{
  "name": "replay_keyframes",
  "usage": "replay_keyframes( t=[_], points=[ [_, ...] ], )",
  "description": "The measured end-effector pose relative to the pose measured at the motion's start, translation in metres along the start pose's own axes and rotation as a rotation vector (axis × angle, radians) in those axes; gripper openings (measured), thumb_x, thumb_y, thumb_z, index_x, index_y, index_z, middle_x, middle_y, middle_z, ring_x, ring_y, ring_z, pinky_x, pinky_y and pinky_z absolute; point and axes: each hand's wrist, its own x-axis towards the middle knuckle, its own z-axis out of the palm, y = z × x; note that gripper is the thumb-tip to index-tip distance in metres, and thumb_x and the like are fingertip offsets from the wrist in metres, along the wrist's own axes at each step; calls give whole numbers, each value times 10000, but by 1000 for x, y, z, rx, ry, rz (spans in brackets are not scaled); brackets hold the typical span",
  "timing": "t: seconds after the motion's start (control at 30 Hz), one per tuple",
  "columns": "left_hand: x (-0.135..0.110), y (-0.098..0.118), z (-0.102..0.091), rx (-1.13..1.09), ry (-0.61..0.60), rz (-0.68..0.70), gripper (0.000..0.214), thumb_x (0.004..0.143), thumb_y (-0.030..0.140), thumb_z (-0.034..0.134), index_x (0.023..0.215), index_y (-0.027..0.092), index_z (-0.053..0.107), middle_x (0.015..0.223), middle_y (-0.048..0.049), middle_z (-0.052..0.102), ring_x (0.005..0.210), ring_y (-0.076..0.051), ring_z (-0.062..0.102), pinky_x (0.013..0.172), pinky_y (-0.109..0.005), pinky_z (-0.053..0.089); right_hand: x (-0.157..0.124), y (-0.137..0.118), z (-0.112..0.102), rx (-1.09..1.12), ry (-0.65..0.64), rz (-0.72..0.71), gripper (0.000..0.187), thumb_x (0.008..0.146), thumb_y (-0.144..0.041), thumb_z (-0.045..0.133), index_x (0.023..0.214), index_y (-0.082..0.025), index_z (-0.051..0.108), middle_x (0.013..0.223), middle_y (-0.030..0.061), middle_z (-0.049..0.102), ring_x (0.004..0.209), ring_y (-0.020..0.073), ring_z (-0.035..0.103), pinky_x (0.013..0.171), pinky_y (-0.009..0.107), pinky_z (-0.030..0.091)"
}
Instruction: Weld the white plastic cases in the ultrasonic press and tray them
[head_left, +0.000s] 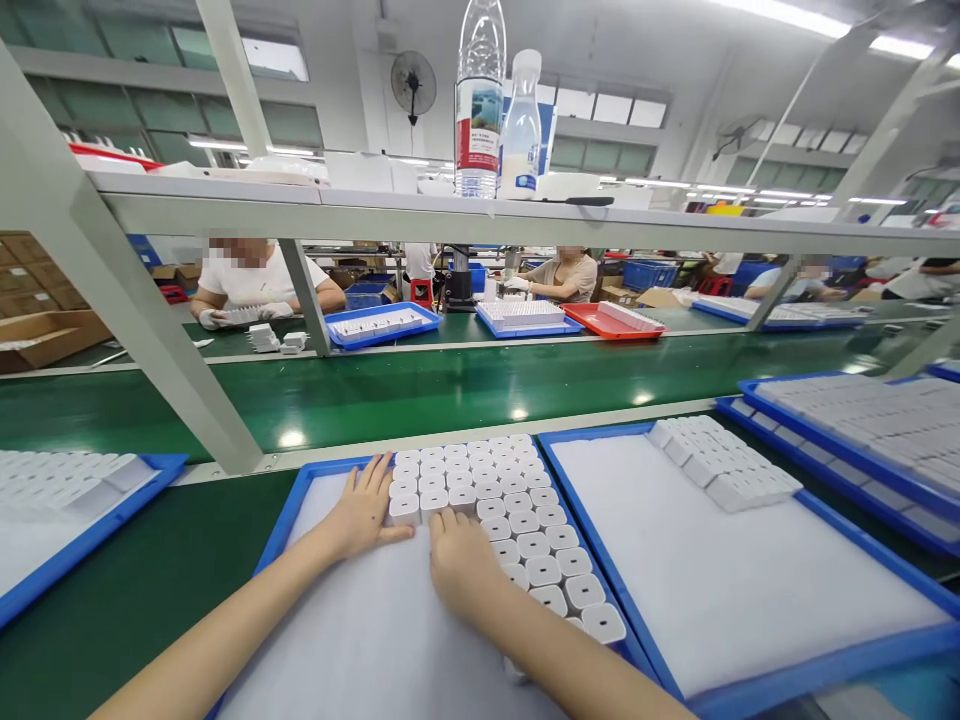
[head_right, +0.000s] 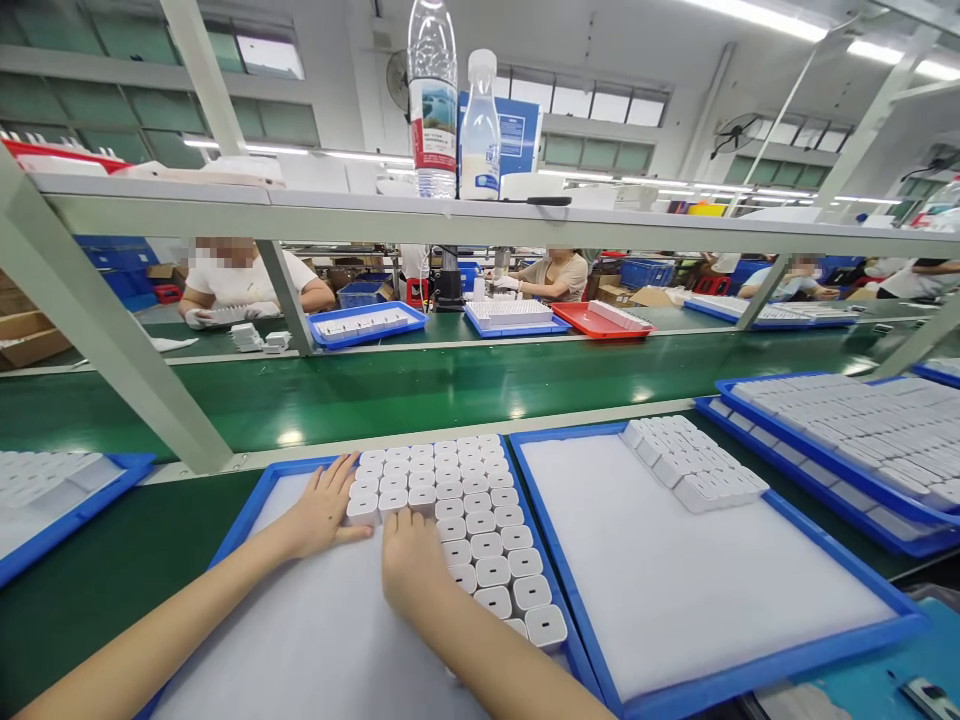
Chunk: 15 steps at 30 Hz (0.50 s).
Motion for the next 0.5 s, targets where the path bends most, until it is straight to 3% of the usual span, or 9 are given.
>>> replay_keyframes(
  t=[0.1,0.2,0.4,0.5],
  points=[
    [1,1,3,60,47,35,1001,716,798,378,1454,130,266,1535,-194,155,1412,-389,105,1107,-577,120,1,-7,-2,-15,-27,2,422,740,-121,542,1160,-85,535,1110,169,573,949,272,564,763,373,466],
    [1,0,1,77,18,42,976,725,791,371,1468,176,228,1545,-171,107,1414,-398,78,1099,-597,116,-14,-11,-11,-51,-14,-74,378,748,-156,546,1118,-85,572,1034,162,605,947,278,561,791,389,454],
    [-3,6,-8,84,-67,-10,1115,636,835,421,1474,143,169,1538,-178,7,1415,-396,32,1088,-630,81,-87,-22,-23,-2,307,-345,169,767,-289,553,863,-163,611,865,100,624,807,248,552,720,393,446],
    [-6,13,-4,70,-50,-82,1101,658,829,391,1474,124,169,1538,-178,18,1417,-389,56,1094,-617,85,-115,-27,-9,34,336,-321,138,740,-324,598,768,-189,596,757,59,612,700,213,551,608,329,431]
  ],
)
